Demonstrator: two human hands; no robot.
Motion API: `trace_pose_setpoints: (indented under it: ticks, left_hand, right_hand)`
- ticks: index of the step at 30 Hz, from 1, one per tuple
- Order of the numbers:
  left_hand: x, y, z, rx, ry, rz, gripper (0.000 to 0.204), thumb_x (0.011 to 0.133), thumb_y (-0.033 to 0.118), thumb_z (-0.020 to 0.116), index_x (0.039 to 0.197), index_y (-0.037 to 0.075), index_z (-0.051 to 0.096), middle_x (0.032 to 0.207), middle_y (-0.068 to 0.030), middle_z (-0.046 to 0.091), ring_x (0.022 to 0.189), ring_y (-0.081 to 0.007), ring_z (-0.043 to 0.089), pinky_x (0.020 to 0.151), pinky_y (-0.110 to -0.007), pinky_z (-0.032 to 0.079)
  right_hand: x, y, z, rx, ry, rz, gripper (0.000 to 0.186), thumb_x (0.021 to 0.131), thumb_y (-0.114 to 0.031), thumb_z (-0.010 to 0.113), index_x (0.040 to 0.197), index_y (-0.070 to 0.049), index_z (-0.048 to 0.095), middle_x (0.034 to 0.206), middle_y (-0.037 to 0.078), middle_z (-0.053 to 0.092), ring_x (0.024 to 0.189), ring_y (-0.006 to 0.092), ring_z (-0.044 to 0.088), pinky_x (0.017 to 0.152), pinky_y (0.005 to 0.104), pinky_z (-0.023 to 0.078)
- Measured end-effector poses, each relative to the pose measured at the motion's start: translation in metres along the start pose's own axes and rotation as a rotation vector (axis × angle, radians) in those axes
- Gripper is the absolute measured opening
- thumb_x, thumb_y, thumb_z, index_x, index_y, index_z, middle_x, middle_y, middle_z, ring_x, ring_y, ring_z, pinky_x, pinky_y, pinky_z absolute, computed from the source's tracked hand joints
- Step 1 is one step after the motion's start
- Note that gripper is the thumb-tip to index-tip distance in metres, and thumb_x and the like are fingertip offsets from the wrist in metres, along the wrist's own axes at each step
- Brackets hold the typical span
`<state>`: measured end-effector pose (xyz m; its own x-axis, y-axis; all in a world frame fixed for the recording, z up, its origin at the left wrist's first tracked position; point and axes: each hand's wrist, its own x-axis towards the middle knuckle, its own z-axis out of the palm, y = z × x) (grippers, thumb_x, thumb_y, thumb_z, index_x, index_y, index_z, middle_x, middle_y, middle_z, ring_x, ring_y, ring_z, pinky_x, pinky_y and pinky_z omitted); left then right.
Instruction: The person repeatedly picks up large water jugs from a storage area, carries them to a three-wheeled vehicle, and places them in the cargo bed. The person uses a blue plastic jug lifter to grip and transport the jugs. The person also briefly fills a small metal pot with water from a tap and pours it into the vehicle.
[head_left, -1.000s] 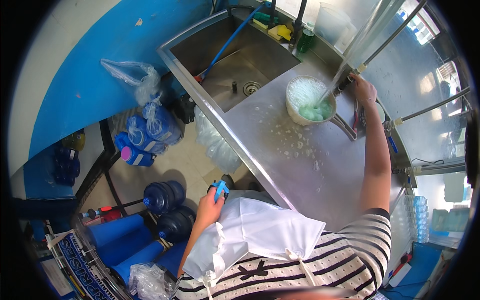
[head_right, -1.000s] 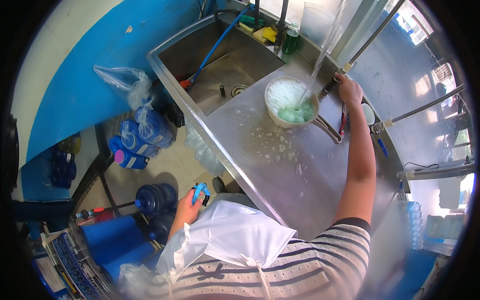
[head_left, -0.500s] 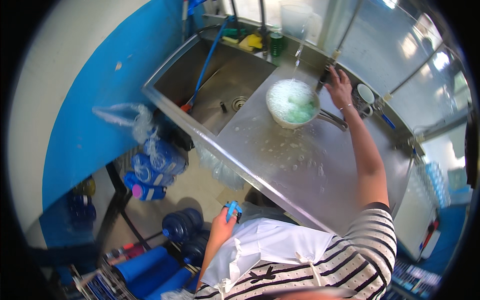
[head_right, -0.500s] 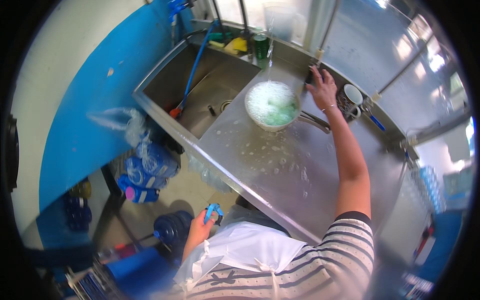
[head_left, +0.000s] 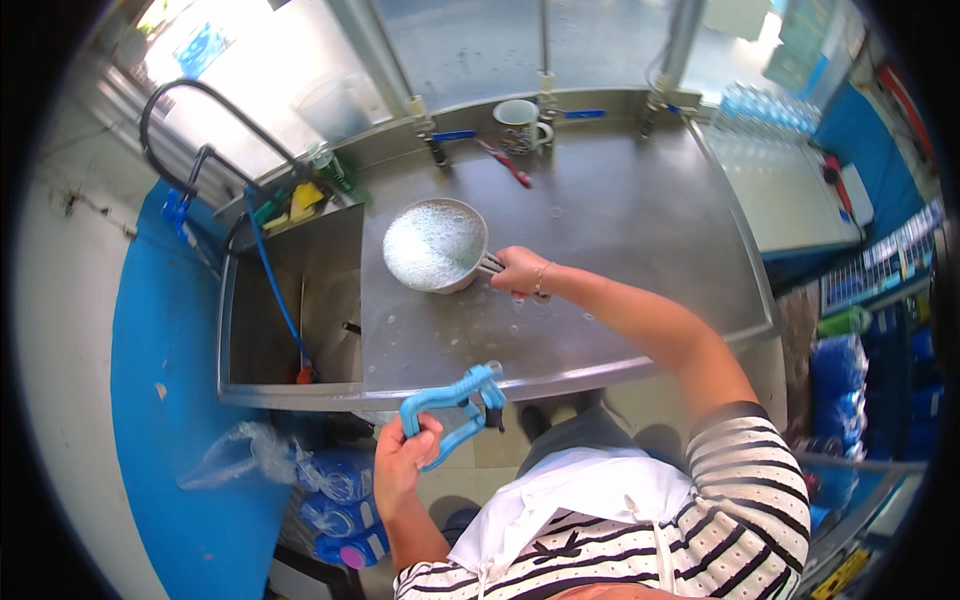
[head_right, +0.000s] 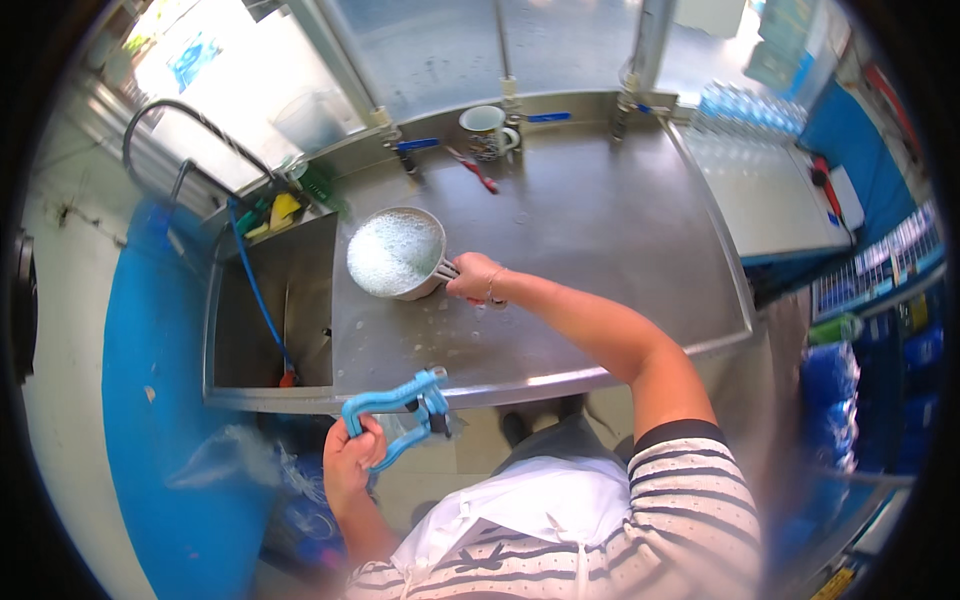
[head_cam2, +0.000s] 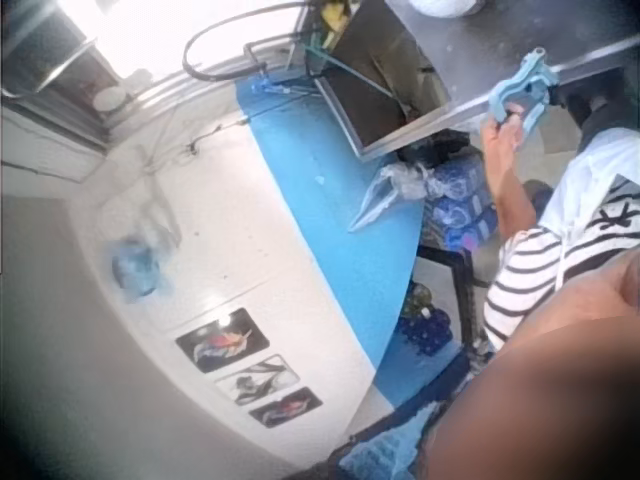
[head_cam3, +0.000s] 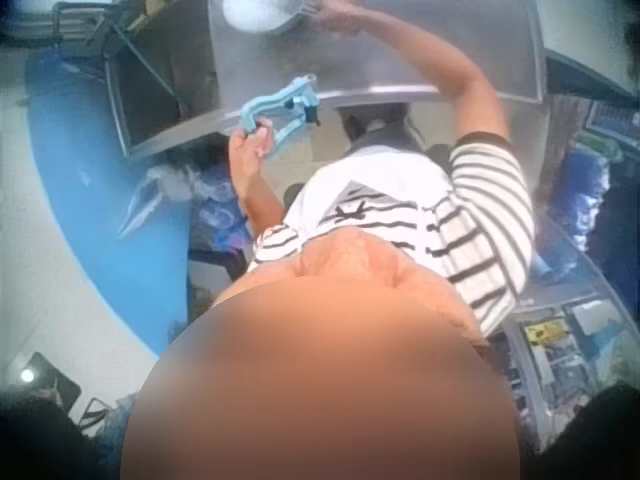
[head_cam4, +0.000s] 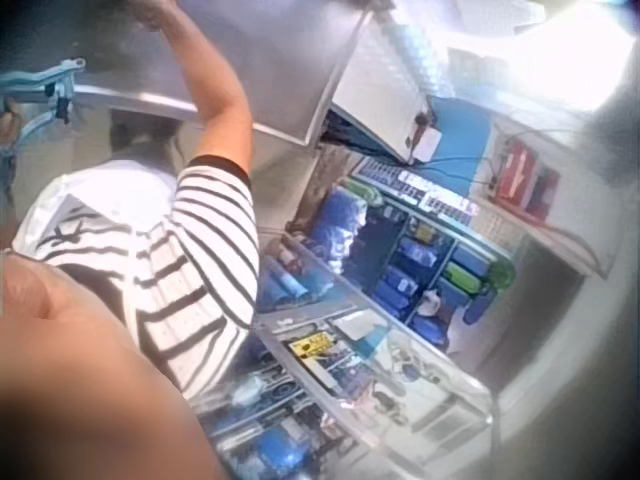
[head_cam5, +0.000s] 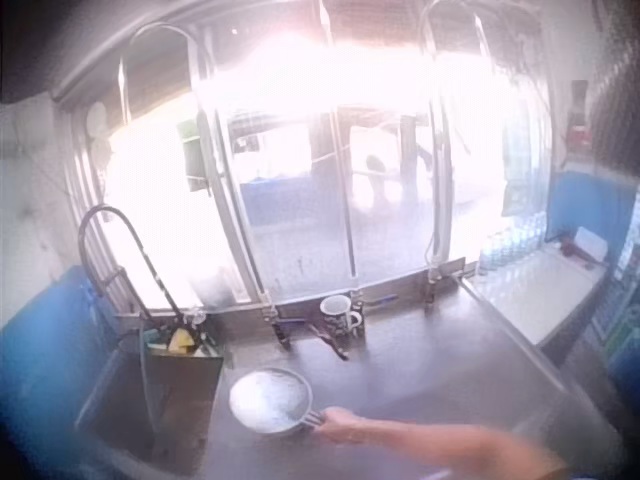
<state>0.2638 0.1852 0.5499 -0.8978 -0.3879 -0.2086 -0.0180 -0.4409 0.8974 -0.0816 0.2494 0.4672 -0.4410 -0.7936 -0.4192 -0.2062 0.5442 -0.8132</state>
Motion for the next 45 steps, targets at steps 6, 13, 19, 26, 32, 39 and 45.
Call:
trace_pose_setpoints:
  ticks: [6, 13, 19, 26, 32, 39, 45]
  left_hand:
    - [0.039, -0.032, 0.060, 0.052, -0.214, -0.103, 0.022, 0.078, 0.010, 0.061, 0.096, -0.001, 0.054, 0.064, 0.0006, 0.046, 0.050, -0.0060, 0.038, 0.047, -0.022, 0.029]
    - [0.083, -0.071, 0.205, 0.047, -0.661, -0.349, 0.028, 0.077, 0.011, 0.063, 0.099, -0.004, 0.053, 0.065, -0.0024, 0.048, 0.053, -0.0099, 0.042, 0.048, -0.025, 0.031]
    - [0.127, -0.119, 0.400, -0.429, -1.031, -0.459, 0.021, 0.084, 0.009, 0.056, 0.099, -0.005, 0.050, 0.059, -0.0039, 0.045, 0.047, -0.0111, 0.038, 0.044, -0.027, 0.030]
    - [0.154, -0.200, 0.615, -0.099, -1.023, -0.424, 0.021, 0.085, 0.009, 0.058, 0.099, -0.003, 0.048, 0.061, -0.0027, 0.044, 0.050, -0.0102, 0.040, 0.045, -0.025, 0.032]
    - [0.213, -0.322, 0.778, 0.514, -0.970, -0.389, 0.011, 0.085, 0.006, 0.055, 0.096, 0.005, 0.052, 0.064, 0.0018, 0.045, 0.054, -0.0063, 0.044, 0.048, -0.021, 0.035]
    - [0.282, -0.475, 0.994, 0.965, -1.117, -0.069, 0.014, 0.081, 0.011, 0.059, 0.092, 0.003, 0.055, 0.072, -0.0113, 0.059, 0.067, -0.0222, 0.060, 0.061, -0.031, 0.045]
    - [0.296, -0.548, 1.183, 0.966, -1.462, 0.055, 0.020, 0.083, 0.018, 0.056, 0.094, 0.002, 0.053, 0.077, -0.0228, 0.059, 0.075, -0.0388, 0.060, 0.063, -0.040, 0.044]
  right_hand:
    - [-0.112, 0.048, -0.033, 0.106, 0.153, 0.005, 0.019, 0.074, -0.015, 0.060, 0.083, 0.001, 0.056, 0.060, 0.010, 0.056, 0.048, 0.0176, 0.057, 0.047, 0.0322, 0.049]
    - [-0.318, 0.140, -0.128, 0.259, 0.363, 0.109, 0.022, 0.073, -0.014, 0.060, 0.085, 0.004, 0.054, 0.062, 0.013, 0.058, 0.046, 0.0192, 0.058, 0.045, 0.0333, 0.049]
    - [-0.507, 0.236, -0.199, 0.260, 0.695, 0.276, 0.023, 0.074, -0.016, 0.060, 0.084, 0.003, 0.054, 0.062, 0.013, 0.059, 0.048, 0.0190, 0.062, 0.046, 0.0337, 0.049]
    - [-0.670, 0.359, -0.248, 0.509, 1.141, 0.495, 0.023, 0.074, -0.015, 0.061, 0.079, 0.004, 0.050, 0.060, 0.011, 0.056, 0.045, 0.0172, 0.058, 0.043, 0.0327, 0.046]
    - [-0.760, 0.482, -0.302, 0.732, 1.417, 0.584, 0.018, 0.078, -0.011, 0.061, 0.083, 0.002, 0.050, 0.060, 0.005, 0.053, 0.042, 0.0113, 0.050, 0.039, 0.0280, 0.040]
    - [-0.845, 0.618, -0.391, 0.800, 1.574, 0.710, 0.016, 0.079, -0.010, 0.061, 0.081, 0.000, 0.049, 0.054, 0.003, 0.051, 0.040, 0.0110, 0.049, 0.037, 0.0274, 0.040]
    - [-0.905, 0.726, -0.482, 0.787, 1.629, 0.836, 0.017, 0.078, -0.010, 0.063, 0.077, 0.000, 0.049, 0.053, 0.005, 0.052, 0.039, 0.0118, 0.051, 0.035, 0.0287, 0.040]
